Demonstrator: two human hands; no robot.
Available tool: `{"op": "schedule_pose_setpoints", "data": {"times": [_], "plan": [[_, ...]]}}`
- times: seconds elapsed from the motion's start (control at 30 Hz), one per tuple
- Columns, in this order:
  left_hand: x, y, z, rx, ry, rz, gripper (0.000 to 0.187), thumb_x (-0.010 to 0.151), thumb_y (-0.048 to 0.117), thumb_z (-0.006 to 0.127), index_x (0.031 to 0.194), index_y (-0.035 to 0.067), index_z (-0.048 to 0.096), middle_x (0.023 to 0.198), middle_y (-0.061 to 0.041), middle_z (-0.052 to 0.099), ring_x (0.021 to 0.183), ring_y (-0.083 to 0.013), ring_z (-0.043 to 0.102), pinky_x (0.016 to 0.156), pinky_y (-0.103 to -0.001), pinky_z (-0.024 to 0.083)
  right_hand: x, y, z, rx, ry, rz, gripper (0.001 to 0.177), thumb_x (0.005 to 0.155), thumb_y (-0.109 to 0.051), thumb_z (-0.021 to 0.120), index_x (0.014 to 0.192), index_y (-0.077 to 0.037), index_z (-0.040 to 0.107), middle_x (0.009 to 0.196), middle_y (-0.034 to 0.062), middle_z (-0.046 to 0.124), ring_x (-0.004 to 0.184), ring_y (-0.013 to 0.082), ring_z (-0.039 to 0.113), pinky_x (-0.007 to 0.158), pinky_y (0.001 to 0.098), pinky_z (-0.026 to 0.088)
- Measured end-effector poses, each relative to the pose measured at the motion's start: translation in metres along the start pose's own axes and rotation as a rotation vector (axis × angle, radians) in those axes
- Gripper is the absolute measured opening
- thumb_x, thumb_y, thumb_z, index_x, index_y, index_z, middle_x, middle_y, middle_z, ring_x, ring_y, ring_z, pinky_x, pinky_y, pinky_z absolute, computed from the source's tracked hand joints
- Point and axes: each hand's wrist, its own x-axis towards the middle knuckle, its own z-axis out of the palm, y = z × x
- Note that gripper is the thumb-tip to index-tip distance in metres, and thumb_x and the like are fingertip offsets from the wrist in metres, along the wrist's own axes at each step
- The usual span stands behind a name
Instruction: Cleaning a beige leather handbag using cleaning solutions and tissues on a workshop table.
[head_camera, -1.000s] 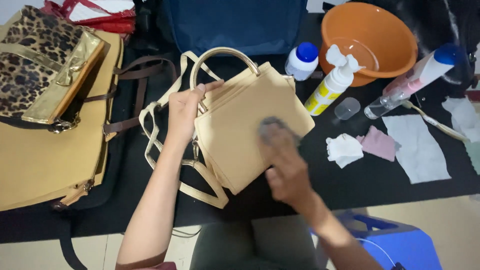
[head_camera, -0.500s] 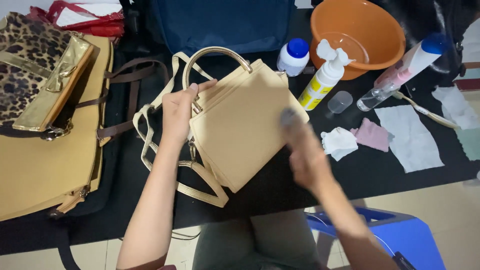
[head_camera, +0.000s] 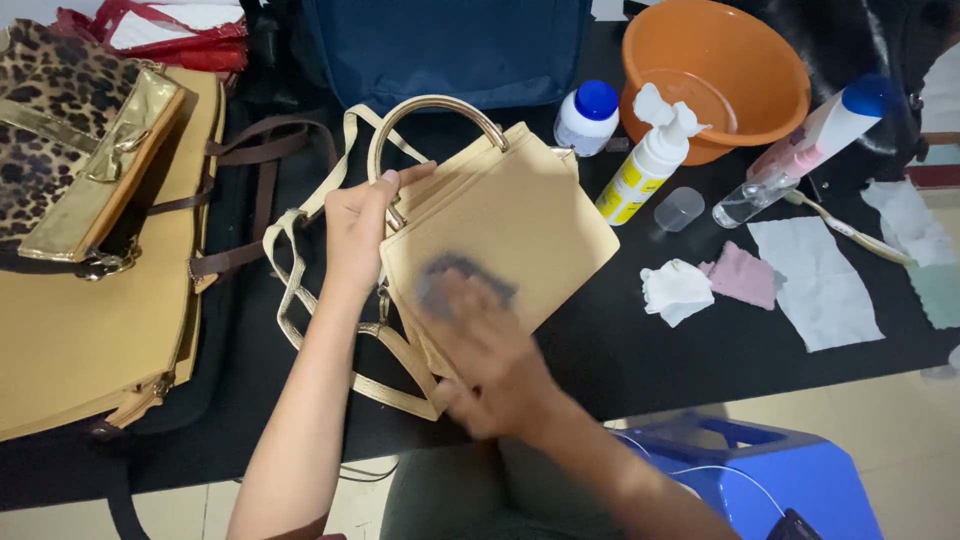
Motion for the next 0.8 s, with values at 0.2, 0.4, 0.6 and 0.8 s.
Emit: {"op": "schedule_pose_setpoints", "data": {"times": [0.2, 0.4, 0.6, 0.8], "plan": [[-0.007, 0.023, 0.011, 0.001, -0.011, -0.009, 0.029, 0.101, 0.024, 0.058, 0.111, 0.007, 0.079, 0.095, -0.014, 0.078, 0.091, -0.0153, 0.071, 0.090, -0.035, 0.058, -0.035, 0.000, -0.009, 0.081, -0.003, -0.112, 0.064, 0.101, -0.054, 0.037, 0.126, -0.006, 0.071, 0.146, 0.0208, 0.059, 0.136, 0.0423, 0.056, 0.116, 0.0564, 0.039], [-0.011, 0.037, 0.014, -0.008, -0.010, 0.006, 0.032, 0.101, 0.024, 0.055, 0.113, 0.007, 0.080, 0.095, -0.014, 0.079, 0.092, -0.0157, 0.070, 0.093, -0.035, 0.058, -0.010, 0.082, -0.048, -0.121, 0.079, -0.072, 0.057, 0.098, -0.039, 0.044, 0.138, -0.004, 0.063, 0.144, 0.0255, 0.059, 0.135, 0.0457, 0.055, 0.112, 0.0585, 0.044], [-0.012, 0.037, 0.014, 0.019, -0.022, 0.016, 0.032, 0.102, 0.024, 0.054, 0.113, 0.010, 0.080, 0.095, -0.012, 0.079, 0.092, -0.0124, 0.069, 0.092, -0.034, 0.058, 0.051, 0.105, -0.047, -0.222, 0.046, 0.109, 0.049, 0.111, -0.021, 0.038, 0.157, -0.009, 0.045, 0.161, 0.0183, 0.043, 0.151, 0.0415, 0.031, 0.127, 0.0515, 0.020], [-0.007, 0.023, 0.006, 0.009, 0.012, -0.001, 0.033, 0.102, 0.023, 0.053, 0.112, 0.009, 0.081, 0.091, -0.011, 0.079, 0.086, -0.0112, 0.066, 0.089, -0.031, 0.056, 0.056, 0.056, -0.006, -0.088, -0.026, 0.095, 0.059, 0.109, -0.034, 0.026, 0.162, -0.009, 0.033, 0.168, 0.0128, 0.032, 0.157, 0.0337, 0.023, 0.131, 0.0469, 0.005]]}}
